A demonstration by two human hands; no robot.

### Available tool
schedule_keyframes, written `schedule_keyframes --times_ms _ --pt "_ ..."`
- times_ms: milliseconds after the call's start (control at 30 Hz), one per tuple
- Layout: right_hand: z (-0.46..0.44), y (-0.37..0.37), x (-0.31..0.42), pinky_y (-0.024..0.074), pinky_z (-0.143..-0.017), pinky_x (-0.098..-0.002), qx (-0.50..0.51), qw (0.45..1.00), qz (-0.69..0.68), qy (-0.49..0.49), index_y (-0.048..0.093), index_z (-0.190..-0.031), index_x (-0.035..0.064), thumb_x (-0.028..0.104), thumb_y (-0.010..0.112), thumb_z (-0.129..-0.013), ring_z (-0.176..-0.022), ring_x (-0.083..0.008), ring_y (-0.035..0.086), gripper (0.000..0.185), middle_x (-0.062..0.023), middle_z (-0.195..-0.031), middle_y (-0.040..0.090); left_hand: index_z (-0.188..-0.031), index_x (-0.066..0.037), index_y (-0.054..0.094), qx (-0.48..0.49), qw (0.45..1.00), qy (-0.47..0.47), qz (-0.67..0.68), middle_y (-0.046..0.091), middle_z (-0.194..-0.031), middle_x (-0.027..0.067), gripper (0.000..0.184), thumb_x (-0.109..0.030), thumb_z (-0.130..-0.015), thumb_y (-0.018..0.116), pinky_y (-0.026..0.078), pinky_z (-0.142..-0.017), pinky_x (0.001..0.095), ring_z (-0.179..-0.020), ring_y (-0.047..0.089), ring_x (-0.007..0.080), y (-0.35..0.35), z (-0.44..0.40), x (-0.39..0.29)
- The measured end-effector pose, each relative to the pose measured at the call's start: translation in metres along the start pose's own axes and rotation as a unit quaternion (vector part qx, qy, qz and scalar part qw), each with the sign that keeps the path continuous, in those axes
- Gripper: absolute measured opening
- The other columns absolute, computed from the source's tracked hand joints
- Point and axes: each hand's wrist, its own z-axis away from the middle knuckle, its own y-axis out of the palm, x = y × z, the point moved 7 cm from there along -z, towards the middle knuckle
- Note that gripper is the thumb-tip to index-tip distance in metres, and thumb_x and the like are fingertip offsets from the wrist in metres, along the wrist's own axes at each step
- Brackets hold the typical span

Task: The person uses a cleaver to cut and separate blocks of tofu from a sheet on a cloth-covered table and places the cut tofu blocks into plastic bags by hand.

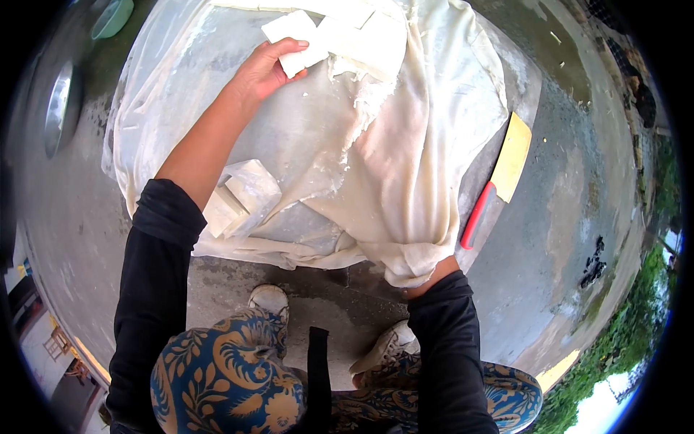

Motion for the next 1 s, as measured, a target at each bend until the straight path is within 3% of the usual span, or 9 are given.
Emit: schedule_keyframes --times_ms 233,400,500,567,700,767,800,867,1000 --pt "0.003 -0.009 0.021 0.0454 -0.087 -0.0311 0.044 0.999 0.016 -0.003 0.041 -0.128 -0.0039 0.003 0.087 -0.050 -0.101 -0.0141 0.054 0.091 -0.0077 -0.114 0.057 -0.117 -0.002 0.049 0.034 0.997 -0.027 0.068 0.059 -0.111 0.0128 0.046 -0.020 -0.080 0.068 0.051 -0.090 0.0447 -0.104 0.059 0.0255 0.012 0.038 -0.019" --pt "0.006 -0.025 0.050 0.0453 -0.088 -0.0312 0.153 0.988 0.005 -0.024 0.041 -0.128 -0.0039 0.003 0.088 -0.049 -0.101 -0.0140 0.054 0.092 -0.0077 -0.115 0.057 -0.119 -0.001 0.048 0.003 0.999 0.004 0.054 0.059 -0.110 0.0136 0.048 -0.022 -0.081 0.067 0.052 -0.088 0.0438 -0.103 0.059 0.0256 -0.001 0.097 -0.034" --pt "0.006 -0.023 0.064 0.0475 -0.087 -0.0319 0.263 0.954 -0.137 -0.051 0.041 -0.129 -0.0038 -0.001 0.081 -0.059 -0.102 -0.0156 0.056 0.081 -0.0065 -0.115 0.058 -0.118 0.001 0.049 -0.028 0.999 0.015 0.014 0.060 -0.108 0.0142 0.048 -0.023 -0.080 0.067 0.052 -0.086 0.0427 -0.102 0.060 0.0253 -0.021 0.135 -0.043" --pt "0.023 -0.040 0.026 0.0525 -0.080 -0.0339 0.220 0.893 -0.177 0.351 0.041 -0.130 -0.0006 0.007 0.070 -0.075 -0.099 -0.0199 0.061 0.062 -0.0101 -0.115 0.059 -0.115 0.003 0.051 -0.064 0.998 0.009 -0.022 0.061 -0.103 0.0140 0.047 -0.023 -0.079 0.068 0.054 -0.082 0.0407 -0.097 0.062 0.0236 -0.036 0.168 -0.042" --pt "0.002 -0.102 -0.011 0.0561 -0.072 -0.0351 0.254 0.878 -0.122 0.386 0.050 -0.122 0.0024 0.019 0.057 -0.087 -0.089 -0.0238 0.065 0.040 -0.0138 -0.106 0.063 -0.113 0.000 0.053 -0.150 0.988 -0.016 -0.006 0.062 -0.102 0.0110 0.047 -0.018 -0.075 0.072 0.051 -0.087 0.0344 -0.097 0.061 0.0210 -0.064 0.225 -0.029" --pt "-0.003 -0.127 -0.023 0.0561 -0.065 -0.0342 0.349 0.816 0.218 0.407 0.059 -0.108 0.0038 0.031 0.053 -0.088 -0.078 -0.0234 0.067 0.034 -0.0124 -0.092 0.065 -0.114 0.000 0.053 -0.171 0.985 -0.030 -0.011 0.062 -0.103 0.0112 0.049 -0.019 -0.074 0.072 0.050 -0.088 0.0339 -0.098 0.061 0.0210 -0.069 0.248 -0.019" --pt "-0.006 -0.123 -0.012 0.0561 -0.065 -0.0342 0.352 0.813 0.223 0.406 0.059 -0.108 0.0038 0.031 0.053 -0.088 -0.078 -0.0234 0.067 0.034 -0.0124 -0.092 0.065 -0.115 0.000 0.053 -0.182 0.982 -0.044 -0.015 0.062 -0.103 0.0114 0.050 -0.020 -0.074 0.073 0.049 -0.090 0.0334 -0.099 0.061 0.0211 -0.068 0.258 -0.013" --pt "-0.028 -0.118 0.029 0.0529 -0.059 -0.0300 0.307 0.801 0.432 0.279 0.062 -0.095 0.0026 0.027 0.052 -0.088 -0.069 -0.0196 0.066 0.027 -0.0086 -0.080 0.065 -0.117 0.000 0.053 -0.197 0.978 -0.059 -0.035 0.062 -0.104 0.0112 0.055 -0.023 -0.071 0.074 0.048 -0.089 0.0311 -0.100 0.060 0.0206 -0.061 0.272 -0.008" --pt "-0.034 -0.046 0.104 0.0425 -0.054 -0.0215 0.280 0.909 0.297 0.085 0.059 -0.094 0.0037 0.024 0.052 -0.090 -0.064 -0.0099 0.060 0.022 -0.0030 -0.079 0.063 -0.114 0.002 0.057 -0.175 0.966 -0.105 -0.156 0.063 -0.107 0.0114 0.055 -0.023 -0.069 0.075 0.045 -0.087 0.0285 -0.100 0.059 0.0178 -0.052 0.291 -0.003"
